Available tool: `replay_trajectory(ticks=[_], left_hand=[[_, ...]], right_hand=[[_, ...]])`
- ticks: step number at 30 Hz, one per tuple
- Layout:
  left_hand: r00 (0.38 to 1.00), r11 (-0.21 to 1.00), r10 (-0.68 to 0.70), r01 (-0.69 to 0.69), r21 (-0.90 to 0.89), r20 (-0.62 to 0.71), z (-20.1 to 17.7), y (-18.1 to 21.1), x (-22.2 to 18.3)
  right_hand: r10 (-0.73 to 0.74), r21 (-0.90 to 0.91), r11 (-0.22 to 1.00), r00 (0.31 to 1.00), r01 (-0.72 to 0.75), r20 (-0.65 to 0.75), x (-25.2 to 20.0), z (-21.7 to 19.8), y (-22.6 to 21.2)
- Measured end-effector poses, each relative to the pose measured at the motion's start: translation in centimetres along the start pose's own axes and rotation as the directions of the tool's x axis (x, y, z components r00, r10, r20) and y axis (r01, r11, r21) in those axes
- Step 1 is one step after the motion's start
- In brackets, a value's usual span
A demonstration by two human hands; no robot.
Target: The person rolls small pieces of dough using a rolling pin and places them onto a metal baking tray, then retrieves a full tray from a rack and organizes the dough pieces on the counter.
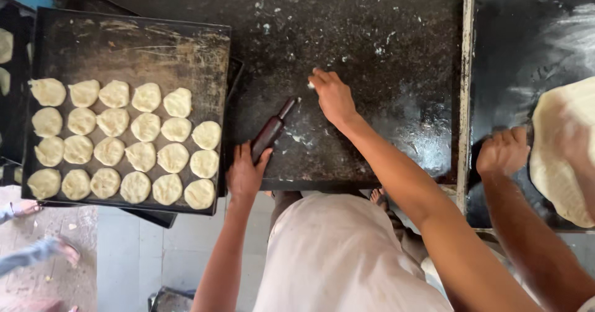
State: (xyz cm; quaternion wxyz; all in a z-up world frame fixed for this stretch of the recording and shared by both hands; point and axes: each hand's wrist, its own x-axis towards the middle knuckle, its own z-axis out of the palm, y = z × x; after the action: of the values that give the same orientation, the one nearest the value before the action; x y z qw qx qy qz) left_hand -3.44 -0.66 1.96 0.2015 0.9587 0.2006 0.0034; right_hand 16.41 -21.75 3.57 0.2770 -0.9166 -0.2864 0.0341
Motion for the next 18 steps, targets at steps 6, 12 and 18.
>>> replay_trajectory(ticks=[6, 12, 18], left_hand=[[0.996, 0.997, -0.048, 0.053, -0.058, 0.076, 0.6, -0.5, 1.0], [0.997, 0.997, 0.072, -0.072, -0.027, -0.016, 2.0, -0.5, 0.5], [0.988, 0.988, 0.154, -0.154, -0.008, 0.031, 0.1, 1.9, 5.7]], right_hand=[[-0.261, 0.122, 0.957, 0.965, 0.263, -0.035, -4.4, 4.3, -0.3], [-0.238, 0.088, 0.968, 0.971, 0.234, 0.037, -8.0, 3.7, -3.4], [-0.077, -0.19, 0.976, 0.985, 0.106, 0.155, -6.3, 0.6, -6.3]])
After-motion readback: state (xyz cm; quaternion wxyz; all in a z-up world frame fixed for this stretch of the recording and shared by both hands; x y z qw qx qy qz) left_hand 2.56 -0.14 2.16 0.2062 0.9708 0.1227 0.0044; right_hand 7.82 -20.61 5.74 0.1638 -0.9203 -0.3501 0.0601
